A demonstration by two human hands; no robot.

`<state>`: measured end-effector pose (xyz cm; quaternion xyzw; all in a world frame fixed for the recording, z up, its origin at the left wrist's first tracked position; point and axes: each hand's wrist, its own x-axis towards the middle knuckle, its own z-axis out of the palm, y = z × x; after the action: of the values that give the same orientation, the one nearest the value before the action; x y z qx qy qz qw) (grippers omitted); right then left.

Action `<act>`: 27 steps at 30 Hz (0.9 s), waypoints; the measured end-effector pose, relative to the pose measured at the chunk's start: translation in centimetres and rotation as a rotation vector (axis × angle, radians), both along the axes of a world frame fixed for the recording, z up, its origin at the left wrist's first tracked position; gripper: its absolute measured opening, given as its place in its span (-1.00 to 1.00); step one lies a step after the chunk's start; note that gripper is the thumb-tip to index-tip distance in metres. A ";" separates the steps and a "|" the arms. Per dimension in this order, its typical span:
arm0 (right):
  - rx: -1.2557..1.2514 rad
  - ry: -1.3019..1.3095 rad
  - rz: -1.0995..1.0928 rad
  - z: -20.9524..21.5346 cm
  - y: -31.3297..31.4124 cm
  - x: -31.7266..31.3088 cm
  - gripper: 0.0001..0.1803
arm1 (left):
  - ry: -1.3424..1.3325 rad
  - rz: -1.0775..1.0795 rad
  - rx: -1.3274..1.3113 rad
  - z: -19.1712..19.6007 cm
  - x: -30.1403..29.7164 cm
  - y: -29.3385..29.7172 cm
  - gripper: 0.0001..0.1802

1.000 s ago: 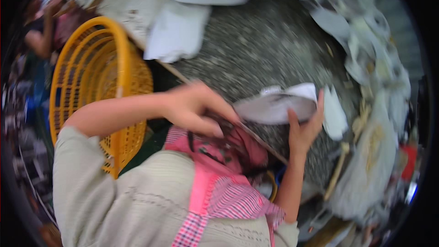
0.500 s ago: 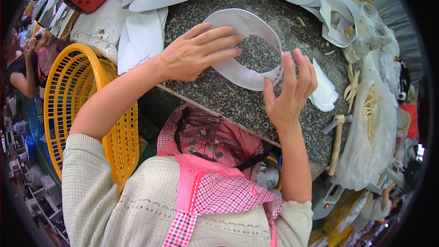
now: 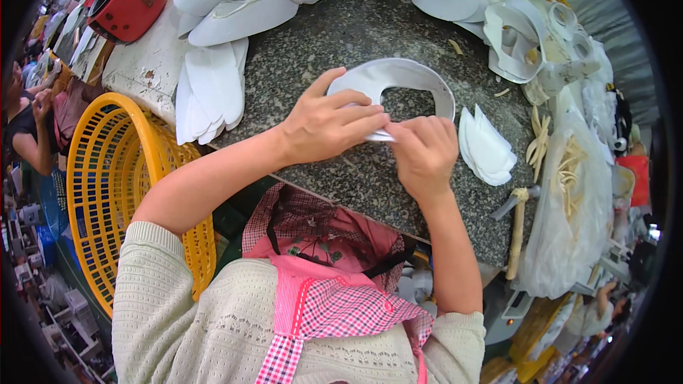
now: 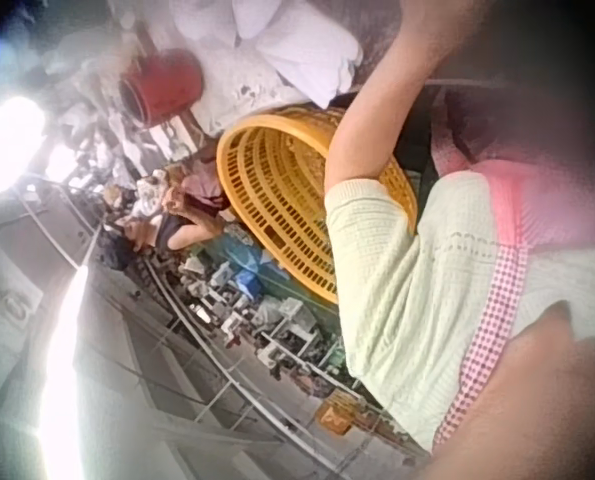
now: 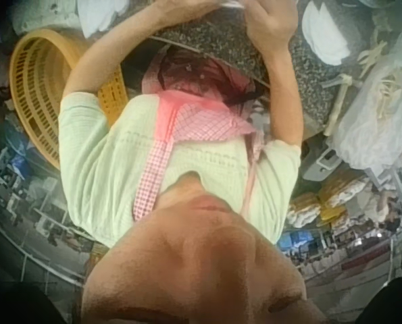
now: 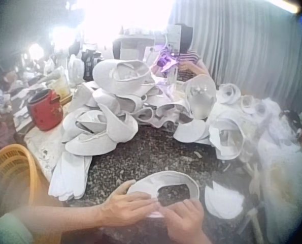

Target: Inspecting and arranging decorative white shoe upper components at a manufacturing workstation.

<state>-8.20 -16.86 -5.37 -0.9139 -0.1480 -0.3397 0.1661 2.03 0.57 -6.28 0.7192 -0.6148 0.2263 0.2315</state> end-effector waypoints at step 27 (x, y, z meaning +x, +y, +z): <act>2.268 0.054 0.838 -0.4 4.6 -15.6 -0.73 | 1.924 -0.116 -0.126 4.7 -2.6 -6.4 -0.84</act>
<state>-23.78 -12.26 -5.80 -0.1369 -0.0472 -0.1771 0.9735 -0.58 -5.78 -1.63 0.5516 -0.1834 -0.4391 0.6850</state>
